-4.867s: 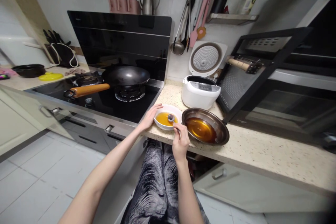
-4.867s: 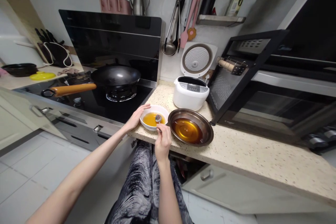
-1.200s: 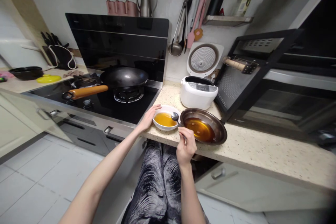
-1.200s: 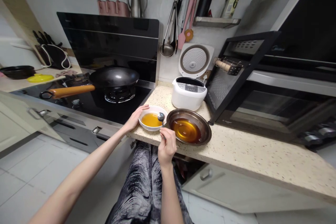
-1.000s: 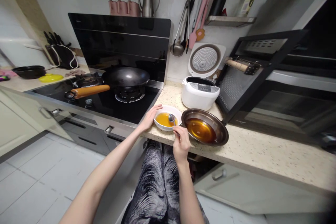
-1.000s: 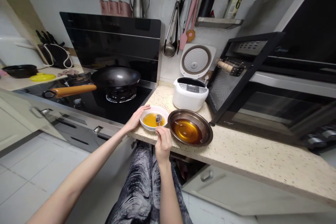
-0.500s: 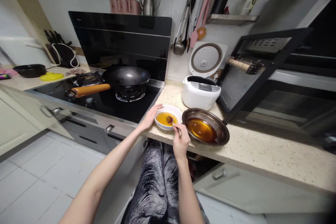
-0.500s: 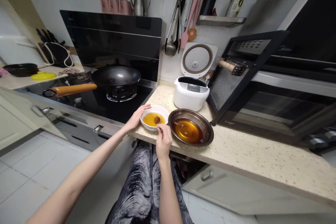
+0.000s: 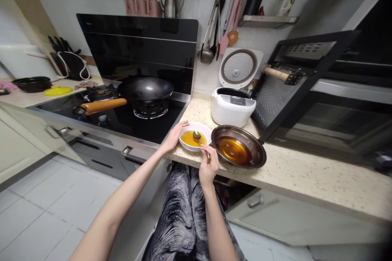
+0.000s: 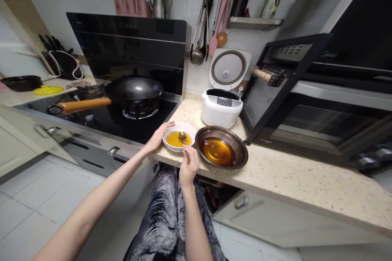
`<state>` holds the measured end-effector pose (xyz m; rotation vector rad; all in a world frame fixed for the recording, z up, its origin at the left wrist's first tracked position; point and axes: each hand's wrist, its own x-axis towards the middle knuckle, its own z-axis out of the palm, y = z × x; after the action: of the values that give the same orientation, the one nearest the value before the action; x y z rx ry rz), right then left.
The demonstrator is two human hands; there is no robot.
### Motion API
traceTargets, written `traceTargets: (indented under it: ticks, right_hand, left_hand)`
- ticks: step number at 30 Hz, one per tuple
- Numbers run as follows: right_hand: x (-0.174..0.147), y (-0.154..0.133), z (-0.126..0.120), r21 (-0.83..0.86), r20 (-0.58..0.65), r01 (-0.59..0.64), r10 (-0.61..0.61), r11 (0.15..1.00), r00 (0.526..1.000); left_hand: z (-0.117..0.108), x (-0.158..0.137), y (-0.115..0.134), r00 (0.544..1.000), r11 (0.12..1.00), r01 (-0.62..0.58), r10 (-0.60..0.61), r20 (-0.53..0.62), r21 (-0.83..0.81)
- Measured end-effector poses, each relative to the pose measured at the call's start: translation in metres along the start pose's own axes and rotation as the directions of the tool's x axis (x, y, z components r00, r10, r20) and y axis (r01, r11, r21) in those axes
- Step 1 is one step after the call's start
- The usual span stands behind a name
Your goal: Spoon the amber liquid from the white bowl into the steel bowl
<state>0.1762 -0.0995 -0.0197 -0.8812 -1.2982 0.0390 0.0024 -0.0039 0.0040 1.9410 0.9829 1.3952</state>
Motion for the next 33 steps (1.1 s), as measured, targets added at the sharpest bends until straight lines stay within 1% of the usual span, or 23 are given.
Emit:
traceTargets:
  ticks: [15,28,33]
  right_hand:
    - [0.001,-0.004,-0.009,-0.002,-0.035,0.043,-0.043,0.999,0.998]
    - [0.011,-0.016,-0.021,0.006,-0.073,0.083,-0.082,0.997,0.994]
    - [0.017,-0.022,-0.027,-0.019,-0.112,0.077,-0.079,0.997,0.991]
  left_hand:
    - [0.0,0.0,-0.004,1.0,1.0,-0.003,0.003,0.004,0.007]
    - [0.0,0.001,-0.007,1.0,1.0,-0.016,0.016,-0.001,0.003]
    - [0.001,0.0,-0.008,1.0,1.0,-0.016,0.016,-0.004,-0.003]
